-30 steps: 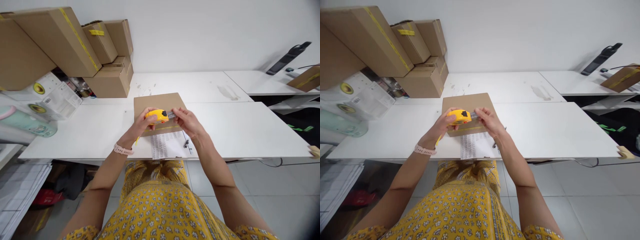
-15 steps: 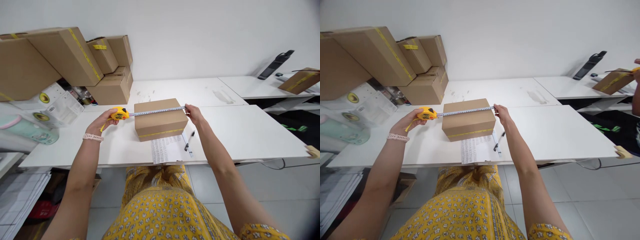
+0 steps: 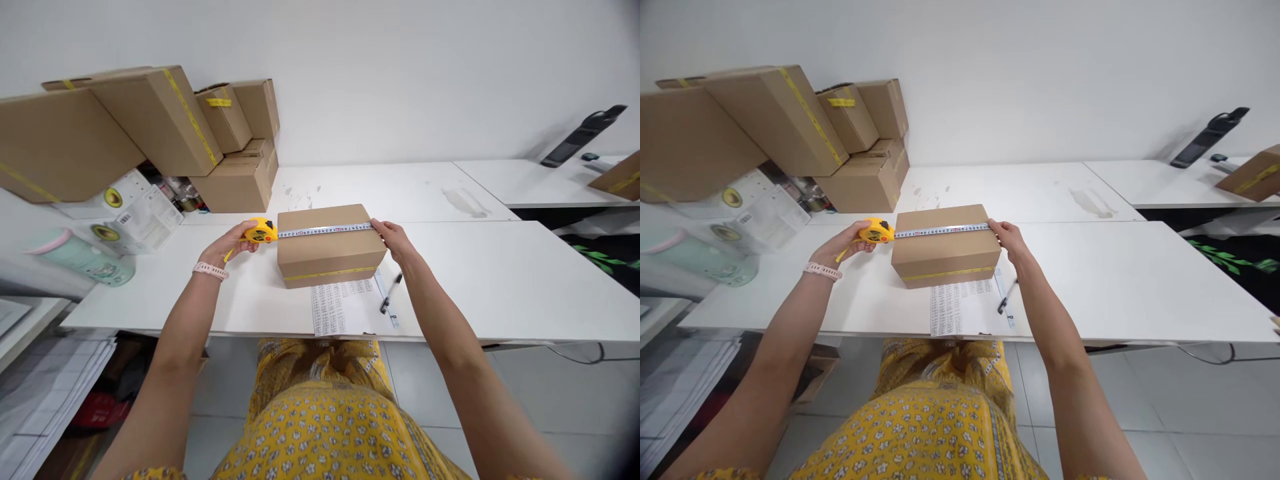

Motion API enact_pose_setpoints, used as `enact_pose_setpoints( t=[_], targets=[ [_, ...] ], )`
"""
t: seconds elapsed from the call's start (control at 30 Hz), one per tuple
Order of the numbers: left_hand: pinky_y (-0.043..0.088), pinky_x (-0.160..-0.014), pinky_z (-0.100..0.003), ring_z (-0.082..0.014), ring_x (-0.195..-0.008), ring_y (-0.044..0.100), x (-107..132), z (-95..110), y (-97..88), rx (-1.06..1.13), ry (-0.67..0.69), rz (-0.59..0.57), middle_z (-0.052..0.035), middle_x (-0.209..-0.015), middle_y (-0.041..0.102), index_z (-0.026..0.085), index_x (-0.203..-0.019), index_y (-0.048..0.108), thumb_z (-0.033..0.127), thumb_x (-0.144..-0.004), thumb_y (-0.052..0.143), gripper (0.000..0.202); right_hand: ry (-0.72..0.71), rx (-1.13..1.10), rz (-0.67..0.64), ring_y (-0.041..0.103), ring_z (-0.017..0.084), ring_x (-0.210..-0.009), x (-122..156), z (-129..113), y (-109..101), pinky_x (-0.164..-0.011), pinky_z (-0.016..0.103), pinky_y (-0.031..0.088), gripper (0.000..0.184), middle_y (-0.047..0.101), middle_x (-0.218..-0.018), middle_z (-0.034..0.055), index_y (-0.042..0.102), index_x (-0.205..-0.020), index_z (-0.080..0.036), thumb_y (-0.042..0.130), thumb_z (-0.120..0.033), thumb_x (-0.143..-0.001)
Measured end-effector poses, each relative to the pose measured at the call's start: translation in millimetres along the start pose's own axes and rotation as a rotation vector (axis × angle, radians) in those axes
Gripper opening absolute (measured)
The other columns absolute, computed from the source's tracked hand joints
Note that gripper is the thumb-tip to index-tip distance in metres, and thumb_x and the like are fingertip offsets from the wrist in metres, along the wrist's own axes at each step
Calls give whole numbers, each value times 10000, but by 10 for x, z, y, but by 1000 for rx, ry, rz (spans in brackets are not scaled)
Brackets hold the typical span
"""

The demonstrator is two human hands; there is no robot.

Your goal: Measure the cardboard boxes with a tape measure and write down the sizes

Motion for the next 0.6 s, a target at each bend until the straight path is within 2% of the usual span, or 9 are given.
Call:
enact_pose_setpoints(
  t=[0.27, 0.6],
  targets=[
    [458, -498, -239, -130, -588, 569, 56, 28, 44, -40, 20, 35, -100, -915, 743, 135, -1089, 714, 486, -782, 738, 467, -68, 141, 7, 441, 122, -671, 17, -83, -24, -599, 272, 344, 507, 522, -662, -6, 522, -602, -196, 772, -603, -770],
    [429, -480, -236, -110, -519, 527, 246, -48, 101, -10, 23, 77, -46, -792, 695, 140, -1028, 684, 522, -726, 759, 493, -108, 255, -10, 337, 104, -605, -98, -56, -25, -554, 281, 238, 474, 389, -586, -45, 447, -574, -216, 714, -530, -807]
  ],
)
Point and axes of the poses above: each hand's wrist, its own x-axis away from the middle knuckle, its own y-axis out of the palm, z = x × y, the point moved 2 cm from there along -x, towards the middle knuckle
